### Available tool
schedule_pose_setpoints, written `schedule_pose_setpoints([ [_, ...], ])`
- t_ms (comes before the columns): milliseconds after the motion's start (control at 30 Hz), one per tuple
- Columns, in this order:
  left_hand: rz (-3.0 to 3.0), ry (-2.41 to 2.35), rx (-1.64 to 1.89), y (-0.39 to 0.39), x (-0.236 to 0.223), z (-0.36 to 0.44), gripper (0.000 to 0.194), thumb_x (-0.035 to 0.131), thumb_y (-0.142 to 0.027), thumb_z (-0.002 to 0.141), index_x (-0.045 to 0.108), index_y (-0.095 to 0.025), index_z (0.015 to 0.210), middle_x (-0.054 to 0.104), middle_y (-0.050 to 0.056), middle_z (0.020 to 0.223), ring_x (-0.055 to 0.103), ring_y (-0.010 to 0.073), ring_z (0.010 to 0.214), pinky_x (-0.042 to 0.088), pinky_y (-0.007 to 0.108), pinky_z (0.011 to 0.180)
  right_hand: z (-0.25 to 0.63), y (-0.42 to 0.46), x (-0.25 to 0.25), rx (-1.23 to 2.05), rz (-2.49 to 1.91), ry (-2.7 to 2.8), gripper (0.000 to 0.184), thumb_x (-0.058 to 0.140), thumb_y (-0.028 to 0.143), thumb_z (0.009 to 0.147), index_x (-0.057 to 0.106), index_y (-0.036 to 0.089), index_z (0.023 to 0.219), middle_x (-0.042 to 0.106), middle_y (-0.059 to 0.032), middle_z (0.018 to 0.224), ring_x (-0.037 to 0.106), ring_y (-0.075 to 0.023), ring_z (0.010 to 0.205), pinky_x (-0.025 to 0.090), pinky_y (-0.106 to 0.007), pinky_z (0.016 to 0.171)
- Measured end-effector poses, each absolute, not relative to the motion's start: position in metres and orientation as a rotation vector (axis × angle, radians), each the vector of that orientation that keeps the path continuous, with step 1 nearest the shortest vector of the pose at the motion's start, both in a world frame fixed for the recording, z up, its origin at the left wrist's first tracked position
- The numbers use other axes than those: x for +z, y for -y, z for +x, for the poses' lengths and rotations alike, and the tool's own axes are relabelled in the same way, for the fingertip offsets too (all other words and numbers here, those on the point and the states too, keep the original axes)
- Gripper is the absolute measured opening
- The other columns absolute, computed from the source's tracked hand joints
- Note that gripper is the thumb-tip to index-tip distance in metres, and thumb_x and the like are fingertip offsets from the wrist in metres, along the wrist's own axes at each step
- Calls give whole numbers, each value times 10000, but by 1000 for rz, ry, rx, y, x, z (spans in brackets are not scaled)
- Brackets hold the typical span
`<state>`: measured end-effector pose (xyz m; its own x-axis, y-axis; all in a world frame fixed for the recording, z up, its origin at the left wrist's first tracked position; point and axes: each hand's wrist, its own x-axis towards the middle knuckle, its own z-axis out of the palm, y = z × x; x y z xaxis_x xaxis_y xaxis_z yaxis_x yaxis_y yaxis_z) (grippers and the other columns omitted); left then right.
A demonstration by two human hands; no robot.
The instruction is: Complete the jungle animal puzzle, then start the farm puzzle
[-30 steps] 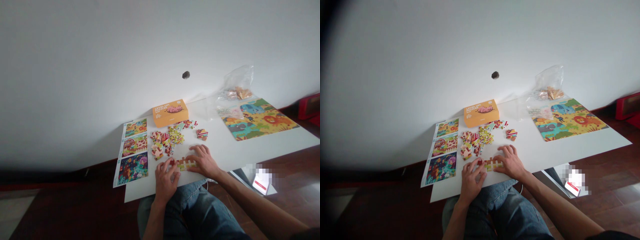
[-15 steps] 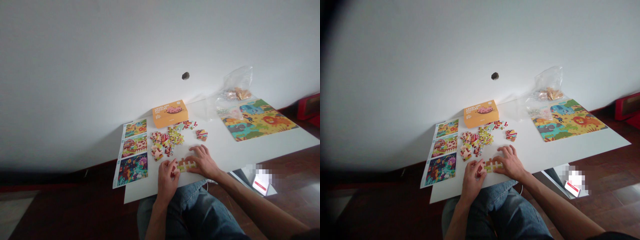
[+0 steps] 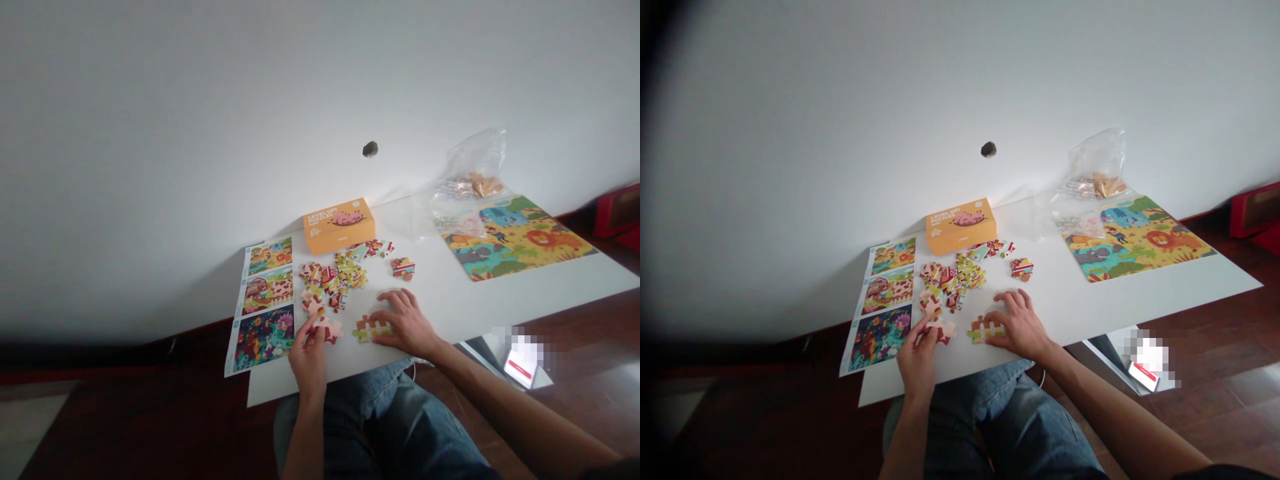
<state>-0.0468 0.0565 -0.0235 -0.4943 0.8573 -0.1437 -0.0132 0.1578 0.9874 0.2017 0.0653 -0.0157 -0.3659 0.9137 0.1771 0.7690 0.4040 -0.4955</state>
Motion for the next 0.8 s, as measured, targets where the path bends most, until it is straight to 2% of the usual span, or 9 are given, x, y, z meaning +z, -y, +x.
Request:
schedule_pose_setpoints([
  [167,711,-1646,1707,-86,-15,-72,352,741,-341,728,662,-195,1038,691,47,1008,691,151,822,582,321,762,201,-66,-17,470,-1429,2233,390,677,605,803,703,380,1121,501,-67,1322,406,-302,1264,201,-537,1132],
  [333,929,-1619,1586,-146,-4,-81,336,726,-408,733,633,-168,949,696,74,979,703,204,876,589,387,775,202,-65,-15,465,-1428,2240,394,674,608,804,699,382,1126,507,-64,1315,411,-299,1257,213,-531,1126],
  [467,1191,-1731,1440,-173,-4,-86,358,709,-398,741,666,-156,1001,703,108,960,684,235,887,559,443,830,200,-65,-14,454,-1425,2236,400,706,602,778,704,381,1112,513,-59,1307,416,-298,1237,237,-519,1115],
  [567,1421,-1872,1353,-165,-6,-94,335,720,-377,716,697,-166,975,688,125,1018,626,284,999,438,530,998,199,-66,-14,445,-1423,2228,408,727,596,759,706,383,1106,516,-56,1299,420,-296,1225,242,-513,1114],
  [633,1557,-1948,1279,-150,-10,-97,323,736,-394,698,714,-176,937,680,126,1005,582,322,1054,360,562,1049,199,-66,-14,446,-1418,2230,401,717,596,769,707,378,1105,517,-60,1297,420,-299,1224,245,-517,1110],
  [700,1662,-2002,1198,-132,-17,-96,326,754,-412,684,723,-186,917,676,114,932,575,335,1024,347,566,1039,200,-66,-13,453,-1413,2234,395,699,597,785,707,370,1108,520,-66,1296,418,-305,1228,247,-523,1107],
  [800,1764,-2042,1134,-110,-30,-89,328,742,-430,712,712,-189,933,667,96,888,582,303,934,393,518,981,201,-65,-12,466,-1414,2237,391,684,592,802,703,367,1120,519,-70,1301,415,-307,1238,247,-526,1106],
])
